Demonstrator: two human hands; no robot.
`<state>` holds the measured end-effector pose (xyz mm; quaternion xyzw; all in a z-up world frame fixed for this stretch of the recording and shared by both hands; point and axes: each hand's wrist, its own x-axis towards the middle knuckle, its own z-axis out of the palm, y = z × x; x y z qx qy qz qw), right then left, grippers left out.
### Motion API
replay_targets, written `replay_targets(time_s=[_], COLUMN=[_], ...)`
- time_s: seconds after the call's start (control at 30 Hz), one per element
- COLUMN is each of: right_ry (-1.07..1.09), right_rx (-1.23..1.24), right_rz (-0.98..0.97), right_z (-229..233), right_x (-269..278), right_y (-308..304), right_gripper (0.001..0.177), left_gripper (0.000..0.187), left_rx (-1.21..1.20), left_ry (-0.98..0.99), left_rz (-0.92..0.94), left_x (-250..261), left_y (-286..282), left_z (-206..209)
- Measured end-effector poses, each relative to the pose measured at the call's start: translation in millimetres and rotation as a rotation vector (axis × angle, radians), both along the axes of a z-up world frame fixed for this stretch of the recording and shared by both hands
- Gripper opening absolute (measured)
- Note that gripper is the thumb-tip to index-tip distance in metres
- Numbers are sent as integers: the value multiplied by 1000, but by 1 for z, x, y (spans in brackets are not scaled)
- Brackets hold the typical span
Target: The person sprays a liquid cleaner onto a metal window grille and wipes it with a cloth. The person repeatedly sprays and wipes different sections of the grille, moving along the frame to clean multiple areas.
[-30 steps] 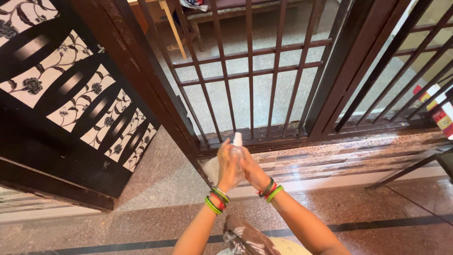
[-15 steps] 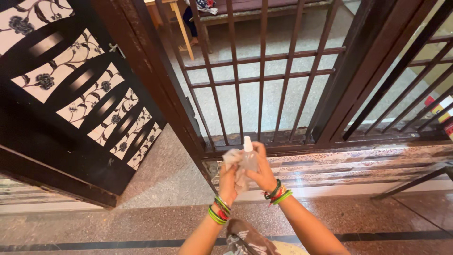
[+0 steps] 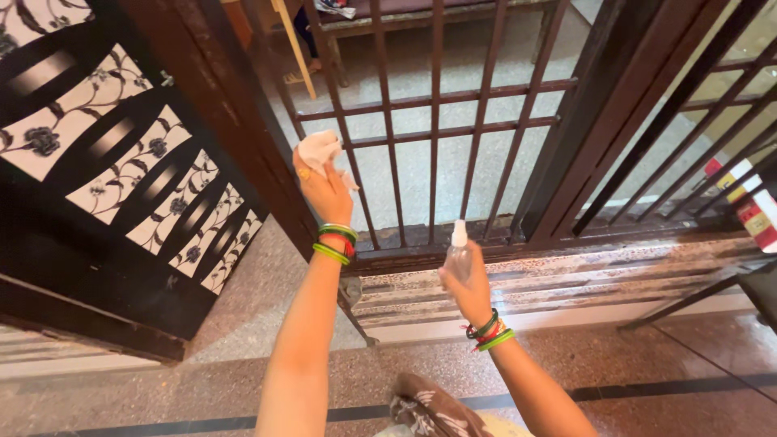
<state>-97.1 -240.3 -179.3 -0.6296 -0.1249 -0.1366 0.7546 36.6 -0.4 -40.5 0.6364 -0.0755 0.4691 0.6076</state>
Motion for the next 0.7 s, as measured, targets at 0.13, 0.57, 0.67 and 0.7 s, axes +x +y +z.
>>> replay_targets(time_s=[0.13, 0.57, 0.67, 0.7], right_ry=[19, 18, -11, -32], right_rx=[71, 53, -30, -52], right_rz=[-125, -96, -131, -174], right_z=[22, 56, 59, 59], right_x=[10, -1, -5, -7], right_y=[-19, -56, -59, -60], right_gripper=[71, 88, 84, 82], left_gripper=[43, 60, 59, 58], left_rx=[-35, 101, 229, 219], left_ry=[78, 315, 210, 248], left_rz=[68, -1, 30, 9], left_x=[20, 14, 2, -1], left_y=[3, 22, 18, 17], left_z=[-23, -133, -159, -169])
